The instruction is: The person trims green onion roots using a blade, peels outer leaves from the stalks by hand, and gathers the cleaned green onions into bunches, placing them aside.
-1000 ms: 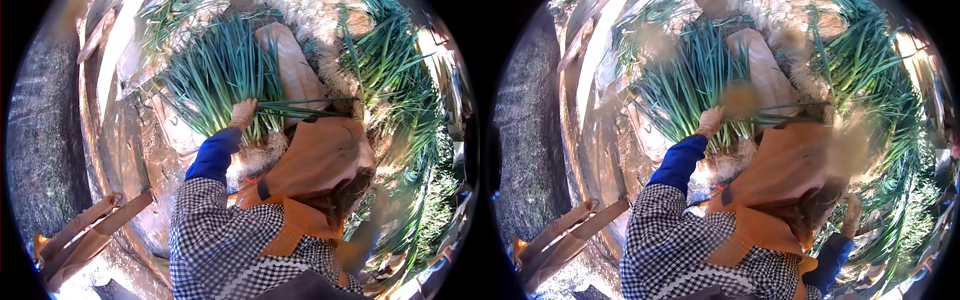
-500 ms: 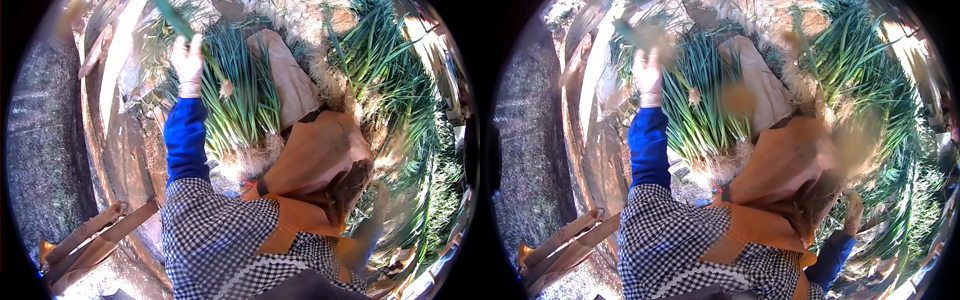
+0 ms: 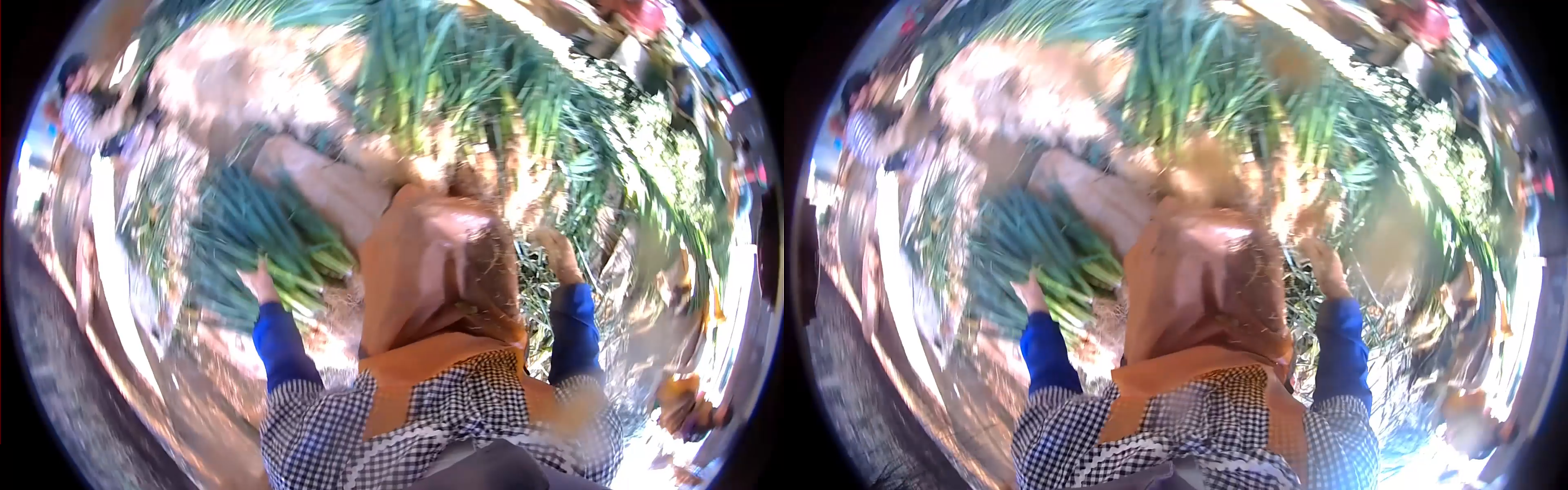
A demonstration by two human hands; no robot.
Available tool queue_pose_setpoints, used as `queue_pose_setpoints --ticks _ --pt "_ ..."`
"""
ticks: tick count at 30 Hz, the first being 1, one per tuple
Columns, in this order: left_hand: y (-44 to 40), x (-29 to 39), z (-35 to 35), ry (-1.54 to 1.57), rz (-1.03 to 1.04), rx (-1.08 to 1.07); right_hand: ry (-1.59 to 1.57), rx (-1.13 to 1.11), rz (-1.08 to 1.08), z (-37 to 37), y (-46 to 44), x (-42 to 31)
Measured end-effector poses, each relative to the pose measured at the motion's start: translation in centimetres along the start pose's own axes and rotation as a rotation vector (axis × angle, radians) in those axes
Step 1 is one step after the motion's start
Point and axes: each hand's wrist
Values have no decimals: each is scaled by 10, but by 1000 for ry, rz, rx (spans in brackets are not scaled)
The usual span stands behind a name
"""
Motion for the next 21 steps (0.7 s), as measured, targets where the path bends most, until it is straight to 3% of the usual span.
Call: queue_pose_setpoints --ticks 1,2,3,4,5,6,7,8,9,10,12,14,15,16,17,18,20,21 --pt "16 5 6 -80 41 -46 -137 83 55 0 -3 -12" --pt "31 16 14 -161 79 -87 -213 94 -22 -12 -5 -51" --pt "41 22 20 1 169 -165 -275 236 -36 -9 -27 -31" --pt "52 32 29 158 252 -242 64 207 -32 -25 -45 -36" --pt "79 78 23 168 342 -265 106 366 62 -20 -69 -38" --pt "87 93 32 191 501 -270 135 445 -52 -16 -102 -35" --pt "109 132 32 403 465 -412 174 565 -60 -12 -129 -42" --pt "135 177 26 610 423 -552 215 544 -67 -8 -163 -35" --pt "153 207 30 655 445 -616 456 672 -102 1 -196 -33" --pt "171 233 33 699 469 -679 377 477 54 7 -228 -23" --pt "209 287 34 663 553 -837 435 380 30 -1 -258 -30" --pt "246 321 42 825 361 -1033 561 161 23 -7 -273 -33" --pt "258 330 48 800 340 -1129 350 384 -88 -26 -240 -44" --pt "269 337 48 708 304 -1216 296 387 -106 -51 -209 -61" --pt "286 340 57 840 200 -1300 348 415 -128 -79 -158 -94" --pt "306 342 67 971 87 -1382 258 472 -55 -95 -113 -120" --pt "345 350 85 856 26 -1492 333 536 120 -92 -58 -107" --pt "371 343 97 911 -235 -1570 402 519 82 -78 -31 -92"
Point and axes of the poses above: each hand's wrist, its own y-axis away from the middle knuckle, its own z-axis out of the palm, x = y × z, and after that the axes turned 7 degrees about y, right-handed
